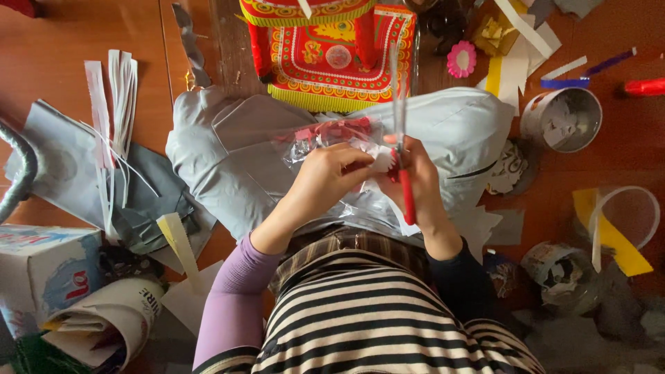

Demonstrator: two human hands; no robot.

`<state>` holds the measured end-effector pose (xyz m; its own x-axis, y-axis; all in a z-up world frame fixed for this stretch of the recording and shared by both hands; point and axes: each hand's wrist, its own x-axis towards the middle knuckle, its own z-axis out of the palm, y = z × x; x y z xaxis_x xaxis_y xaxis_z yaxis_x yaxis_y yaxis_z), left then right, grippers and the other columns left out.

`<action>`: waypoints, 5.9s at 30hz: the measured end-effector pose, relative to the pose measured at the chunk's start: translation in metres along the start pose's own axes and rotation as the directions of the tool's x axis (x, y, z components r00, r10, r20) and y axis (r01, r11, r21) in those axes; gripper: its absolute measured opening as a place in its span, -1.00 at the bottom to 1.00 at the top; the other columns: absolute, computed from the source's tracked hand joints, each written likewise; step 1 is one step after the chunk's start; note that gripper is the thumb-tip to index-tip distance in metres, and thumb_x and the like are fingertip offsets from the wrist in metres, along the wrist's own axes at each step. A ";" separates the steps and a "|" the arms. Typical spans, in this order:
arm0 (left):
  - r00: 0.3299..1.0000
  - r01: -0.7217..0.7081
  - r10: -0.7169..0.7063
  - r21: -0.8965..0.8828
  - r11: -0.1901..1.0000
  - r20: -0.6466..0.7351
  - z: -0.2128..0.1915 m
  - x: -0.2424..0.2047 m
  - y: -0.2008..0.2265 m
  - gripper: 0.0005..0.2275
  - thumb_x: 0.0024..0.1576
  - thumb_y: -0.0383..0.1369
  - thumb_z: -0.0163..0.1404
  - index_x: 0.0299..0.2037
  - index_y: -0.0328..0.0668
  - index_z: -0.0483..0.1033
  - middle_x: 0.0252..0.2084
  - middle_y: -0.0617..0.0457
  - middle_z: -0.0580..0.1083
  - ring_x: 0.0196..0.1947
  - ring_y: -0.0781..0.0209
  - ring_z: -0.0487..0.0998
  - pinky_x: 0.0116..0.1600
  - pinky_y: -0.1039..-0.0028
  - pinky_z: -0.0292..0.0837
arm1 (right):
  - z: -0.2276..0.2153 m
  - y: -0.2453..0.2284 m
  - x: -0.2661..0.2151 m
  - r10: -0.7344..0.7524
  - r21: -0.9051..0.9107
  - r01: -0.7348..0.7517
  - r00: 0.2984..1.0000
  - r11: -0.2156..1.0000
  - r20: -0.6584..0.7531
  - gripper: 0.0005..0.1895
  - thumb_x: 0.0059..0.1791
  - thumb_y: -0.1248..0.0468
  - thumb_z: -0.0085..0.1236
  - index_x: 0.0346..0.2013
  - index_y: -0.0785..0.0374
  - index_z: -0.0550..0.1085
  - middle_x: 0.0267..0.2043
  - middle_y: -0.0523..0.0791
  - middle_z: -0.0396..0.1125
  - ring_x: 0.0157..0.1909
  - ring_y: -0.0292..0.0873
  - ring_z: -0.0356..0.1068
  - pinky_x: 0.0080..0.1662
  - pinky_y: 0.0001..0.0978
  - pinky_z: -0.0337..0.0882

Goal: Cutting paper strips and gluing decorations onto traditional paper models.

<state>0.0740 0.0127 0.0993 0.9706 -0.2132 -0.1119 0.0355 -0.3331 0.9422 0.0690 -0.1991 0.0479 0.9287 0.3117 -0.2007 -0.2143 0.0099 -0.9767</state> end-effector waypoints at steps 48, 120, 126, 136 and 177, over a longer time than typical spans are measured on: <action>0.866 -0.080 -0.371 -0.827 0.557 -0.334 0.049 -0.001 -0.049 -0.90 0.25 -0.45 0.12 -0.22 -0.38 0.56 -0.32 -0.04 0.60 -0.34 0.25 0.64 -0.25 0.50 0.56 | 0.040 -0.005 -0.013 0.028 -0.305 -0.019 0.999 0.952 0.027 -0.94 0.11 0.37 -0.03 -0.13 0.31 0.37 -0.37 -0.16 0.31 -0.36 -0.36 0.25 -0.28 -0.52 0.31; 0.901 0.133 -0.421 -0.858 0.497 -0.104 0.056 -0.044 -0.078 -0.91 0.22 -0.48 0.12 -0.20 -0.41 0.52 -0.28 -0.03 0.59 -0.29 0.27 0.64 -0.09 0.45 0.62 | 0.027 0.021 -0.058 0.269 -0.369 -0.220 0.959 0.903 0.085 -0.91 0.03 0.47 0.01 -0.18 0.28 0.38 -0.50 -0.20 0.24 -0.48 -0.38 0.22 -0.39 -0.50 0.25; 0.892 0.162 -0.444 -0.852 0.498 -0.089 0.054 -0.045 -0.086 -0.91 0.22 -0.50 0.12 -0.22 -0.44 0.55 -0.28 -0.06 0.60 -0.30 0.25 0.64 -0.09 0.43 0.63 | 0.025 0.018 -0.057 0.282 -0.371 -0.226 0.954 0.901 0.105 -0.88 0.03 0.45 0.10 -0.15 0.29 0.39 -0.47 -0.17 0.25 -0.44 -0.34 0.20 -0.35 -0.47 0.27; 0.904 0.163 -0.420 -0.846 0.507 -0.077 0.044 -0.044 -0.081 -0.91 0.23 -0.51 0.09 -0.25 -0.45 0.51 -0.29 -0.09 0.60 -0.31 0.21 0.67 -0.10 0.42 0.66 | 0.016 0.018 -0.056 0.239 -0.370 -0.151 0.949 0.917 0.205 -0.84 0.03 0.42 0.14 -0.11 0.28 0.40 -0.43 -0.18 0.27 -0.39 -0.34 0.24 -0.29 -0.47 0.32; 0.997 0.031 -0.038 0.106 0.994 0.061 0.022 -0.047 -0.042 -0.90 0.19 -0.47 0.12 -0.13 -0.26 0.56 -0.32 -0.09 0.61 -0.37 0.17 0.67 -0.27 0.43 0.52 | 0.009 -0.023 -0.013 -0.059 -0.465 0.146 0.979 0.873 0.197 -0.60 -0.06 0.52 0.12 0.07 0.26 0.40 -0.23 -0.02 0.41 -0.29 -0.16 0.43 -0.19 -0.33 0.43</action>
<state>0.0216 0.0162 0.0581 0.9521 -0.2564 -0.1664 0.0402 -0.4346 0.8997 0.0594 -0.1950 0.0740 0.8620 0.4914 -0.1240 0.0891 -0.3877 -0.9175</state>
